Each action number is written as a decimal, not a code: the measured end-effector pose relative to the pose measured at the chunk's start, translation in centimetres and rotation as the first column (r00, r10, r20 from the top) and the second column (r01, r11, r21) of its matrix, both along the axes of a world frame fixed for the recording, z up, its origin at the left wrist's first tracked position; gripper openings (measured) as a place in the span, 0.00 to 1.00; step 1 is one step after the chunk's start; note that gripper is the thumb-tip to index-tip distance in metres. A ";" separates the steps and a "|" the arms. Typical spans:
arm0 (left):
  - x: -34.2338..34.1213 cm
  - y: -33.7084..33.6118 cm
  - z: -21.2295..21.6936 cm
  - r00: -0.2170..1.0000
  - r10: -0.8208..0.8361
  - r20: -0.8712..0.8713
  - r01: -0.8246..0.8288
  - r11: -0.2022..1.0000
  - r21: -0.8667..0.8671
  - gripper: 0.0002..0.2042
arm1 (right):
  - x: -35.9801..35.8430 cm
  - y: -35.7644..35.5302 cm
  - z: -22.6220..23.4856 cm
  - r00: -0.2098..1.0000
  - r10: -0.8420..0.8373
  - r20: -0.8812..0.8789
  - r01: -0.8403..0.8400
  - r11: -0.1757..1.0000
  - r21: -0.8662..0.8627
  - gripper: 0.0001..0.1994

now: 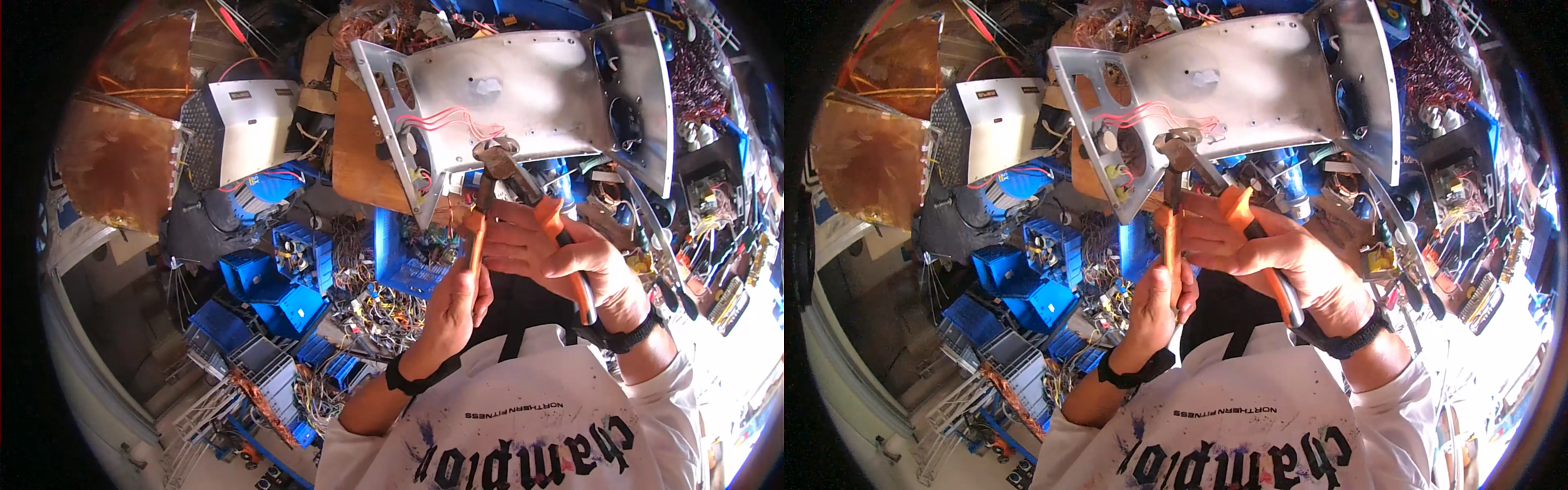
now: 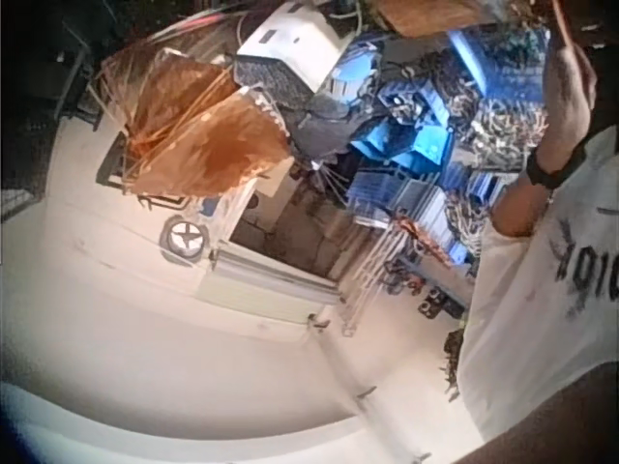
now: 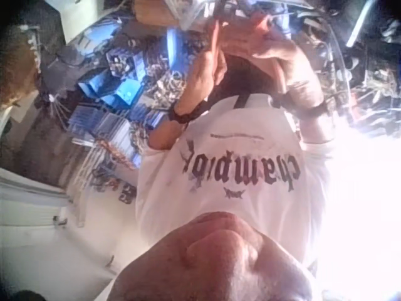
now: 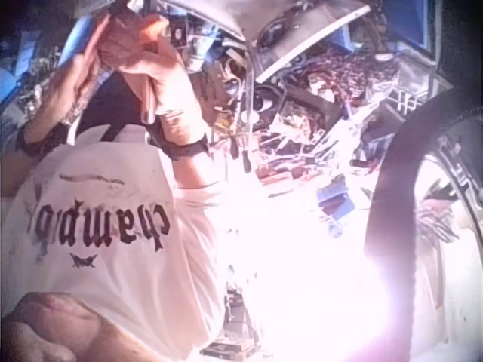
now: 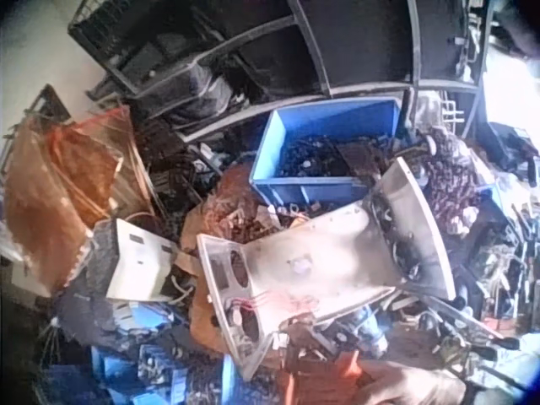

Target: The person uses pliers to strip wires from a small electronic component and then places it into a blue crate. They then pick up a circular metal part and a black plastic piece, inspecting them briefly before placing them in the crate. Finally, they use pliers to cut red wires attached to a metal casing.

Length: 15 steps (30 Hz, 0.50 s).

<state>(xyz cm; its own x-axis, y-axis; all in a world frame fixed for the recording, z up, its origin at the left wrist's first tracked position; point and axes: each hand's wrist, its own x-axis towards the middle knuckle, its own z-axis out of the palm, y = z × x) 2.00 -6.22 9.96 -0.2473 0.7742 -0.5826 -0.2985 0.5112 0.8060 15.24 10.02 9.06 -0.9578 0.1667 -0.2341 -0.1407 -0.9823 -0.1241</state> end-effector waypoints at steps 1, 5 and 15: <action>-0.3 -0.3 -0.4 1.000 -0.004 -0.024 0.004 1.000 0.015 0.22 | 0.0 -0.1 -0.4 1.000 0.007 0.006 -0.007 1.000 0.004 0.43; -2.5 0.0 0.6 0.800 -0.327 -0.502 0.300 0.944 -0.137 0.16 | 0.5 0.0 -1.2 0.993 0.052 0.105 -0.064 0.991 0.115 0.38; -10.4 13.4 9.2 -0.418 -0.134 -0.898 0.688 0.599 -0.410 0.10 | -0.7 -1.5 -3.4 0.943 0.149 0.297 -0.308 0.730 0.610 0.31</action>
<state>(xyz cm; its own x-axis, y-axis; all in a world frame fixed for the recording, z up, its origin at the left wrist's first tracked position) -8.37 7.17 19.14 0.2902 0.9570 -0.0028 0.9546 -0.2897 -0.0692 14.52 8.53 5.63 -0.9254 0.1347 -0.3543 0.1850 -0.6552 -0.7325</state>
